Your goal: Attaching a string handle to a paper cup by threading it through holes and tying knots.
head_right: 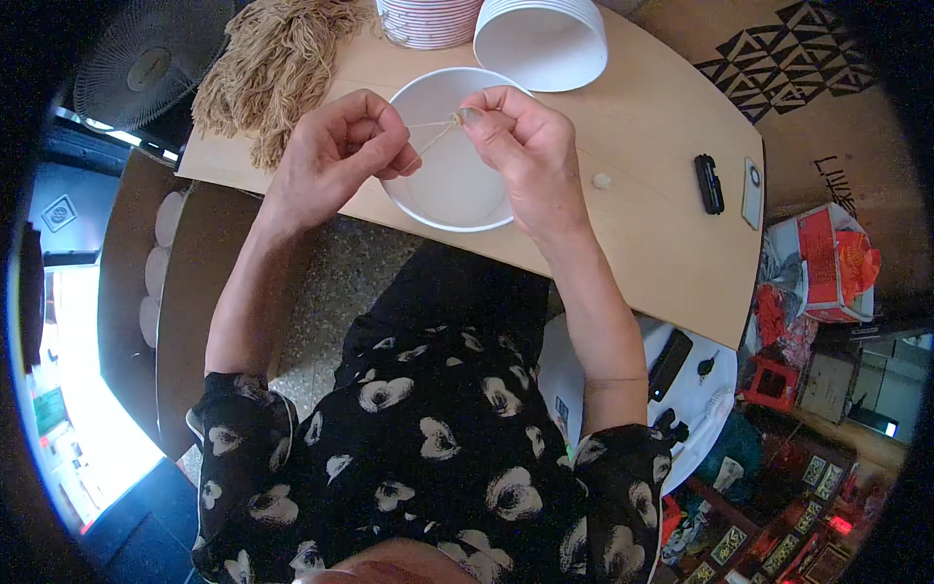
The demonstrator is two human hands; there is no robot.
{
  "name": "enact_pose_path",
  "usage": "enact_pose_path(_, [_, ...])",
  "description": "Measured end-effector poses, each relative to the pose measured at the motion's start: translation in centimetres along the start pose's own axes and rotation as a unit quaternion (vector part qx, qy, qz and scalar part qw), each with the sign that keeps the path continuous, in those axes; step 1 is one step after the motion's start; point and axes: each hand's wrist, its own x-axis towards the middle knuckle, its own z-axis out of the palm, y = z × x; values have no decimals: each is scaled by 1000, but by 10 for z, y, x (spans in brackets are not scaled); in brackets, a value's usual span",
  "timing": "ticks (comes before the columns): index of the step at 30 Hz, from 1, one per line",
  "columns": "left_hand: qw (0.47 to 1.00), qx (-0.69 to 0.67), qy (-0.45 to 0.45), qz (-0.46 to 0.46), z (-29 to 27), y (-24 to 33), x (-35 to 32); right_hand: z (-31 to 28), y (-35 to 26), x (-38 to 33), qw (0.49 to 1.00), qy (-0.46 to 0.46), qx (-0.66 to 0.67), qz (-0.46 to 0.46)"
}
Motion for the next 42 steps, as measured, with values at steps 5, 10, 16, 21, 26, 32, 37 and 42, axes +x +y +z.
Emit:
enact_pose_path(5, [1000,14,6,10,0,-2,0,1,0,0,1000,5,-15,0])
enact_pose_path(10, [998,59,-25,5,-3,2,-1,2,-2,-1,1000,4,-24,0])
enact_pose_path(16, [998,64,-12,-24,-3,6,-3,0,-2,-1,999,-5,-34,-5])
enact_pose_path(21, [992,118,18,28,-4,5,-3,1,-1,-2,999,-1,-33,-4])
enact_pose_path(26, [984,168,20,57,-6,4,-2,1,-1,-2,999,-5,-43,-1])
enact_pose_path(32, [963,241,20,118,-4,-4,-2,3,0,-4,994,-3,-99,-35])
enact_pose_path(37, [964,240,0,111,-1,-6,-2,7,1,-6,992,40,-95,-70])
enact_pose_path(42, [962,260,-21,74,-2,-1,-1,4,-2,-2,993,10,-106,-53])
